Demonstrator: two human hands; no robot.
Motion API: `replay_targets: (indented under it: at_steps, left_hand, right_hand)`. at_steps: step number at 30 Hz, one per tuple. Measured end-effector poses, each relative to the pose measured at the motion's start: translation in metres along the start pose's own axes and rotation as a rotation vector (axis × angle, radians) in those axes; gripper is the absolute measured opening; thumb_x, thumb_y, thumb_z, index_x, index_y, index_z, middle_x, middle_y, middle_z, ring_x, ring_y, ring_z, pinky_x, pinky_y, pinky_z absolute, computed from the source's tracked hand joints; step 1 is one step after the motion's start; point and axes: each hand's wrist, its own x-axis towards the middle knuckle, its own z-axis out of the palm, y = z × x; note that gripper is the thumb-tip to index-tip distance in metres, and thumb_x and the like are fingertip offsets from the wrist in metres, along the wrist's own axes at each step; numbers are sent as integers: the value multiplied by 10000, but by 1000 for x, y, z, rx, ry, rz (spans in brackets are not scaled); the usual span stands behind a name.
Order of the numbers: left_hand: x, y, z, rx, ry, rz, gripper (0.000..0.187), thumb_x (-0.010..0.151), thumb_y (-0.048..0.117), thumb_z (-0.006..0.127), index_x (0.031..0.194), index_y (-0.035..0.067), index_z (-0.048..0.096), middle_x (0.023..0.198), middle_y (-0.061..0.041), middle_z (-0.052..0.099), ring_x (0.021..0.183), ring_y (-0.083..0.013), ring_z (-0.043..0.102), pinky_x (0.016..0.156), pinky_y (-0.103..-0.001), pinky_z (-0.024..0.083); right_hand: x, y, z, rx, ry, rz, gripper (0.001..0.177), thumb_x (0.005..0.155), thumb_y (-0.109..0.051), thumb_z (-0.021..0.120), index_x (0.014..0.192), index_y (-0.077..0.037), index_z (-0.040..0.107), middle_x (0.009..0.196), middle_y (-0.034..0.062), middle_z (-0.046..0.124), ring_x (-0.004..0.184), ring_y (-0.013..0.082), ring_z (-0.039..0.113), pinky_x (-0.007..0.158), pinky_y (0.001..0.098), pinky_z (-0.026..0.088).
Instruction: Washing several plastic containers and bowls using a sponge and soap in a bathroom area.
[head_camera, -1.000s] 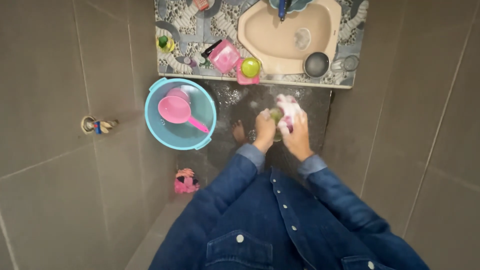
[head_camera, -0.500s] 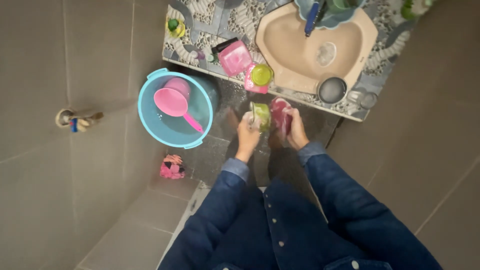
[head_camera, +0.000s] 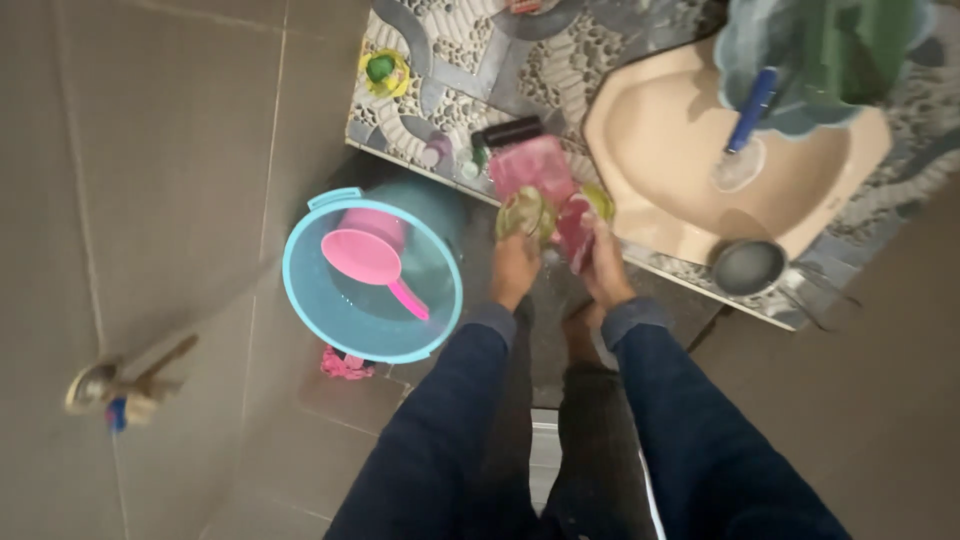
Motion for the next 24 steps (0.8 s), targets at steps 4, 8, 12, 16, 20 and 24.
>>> replay_targets:
  at_steps: [4,8,12,16,20,24]
  left_hand:
    - [43,-21,11,97,68,302,258,936,67,619,1186,17,659,1113,-313,675,1071,-515,623,911,-539,524]
    - [71,-20,16,93,-171,-117,308,863,113,702,1151,8,673,986,-289,691,950,-484,657,809,-544,532]
    - [75,-25,25,230,-210,-33,242,846,131,747,1054,20,696,972,-269,704,913,-484,668,803,-549,532]
    - [78,-27,26,204,-122,110,302,804,74,718,1098,15,684,1038,-256,709,942,-467,672,824,-527,541]
    - [74,-52,41,342,-340,-33,323,895,79,647,1210,40,707,1147,-251,707,1074,-423,675,955,-497,531]
    - [53,-31,32,234,-110,129,497,809,77,662,1298,-7,623,1335,-314,602,1154,-471,582,990,-510,486]
  right_hand:
    - [1,-25,61,-21,78,42,246,994,-345,603,1116,-138,658,796,7,626,614,152,562,520,321,448]
    - [10,-35,89,111,22,2,203,950,-217,597,1102,-89,640,956,11,685,858,123,677,784,274,565]
    - [42,7,43,38,-31,-53,197,1074,-219,643,1172,-50,619,935,71,578,778,199,534,674,348,430]
    - [12,-31,92,44,46,-61,259,941,-223,611,1152,-76,641,1012,22,653,914,136,632,817,282,537]
    - [22,-3,61,108,49,-136,259,943,-197,611,1161,-59,622,1016,43,629,910,167,626,809,300,539]
    - [9,6,38,212,149,-209,271,935,-205,600,1163,-58,612,1051,49,636,945,181,632,799,326,526]
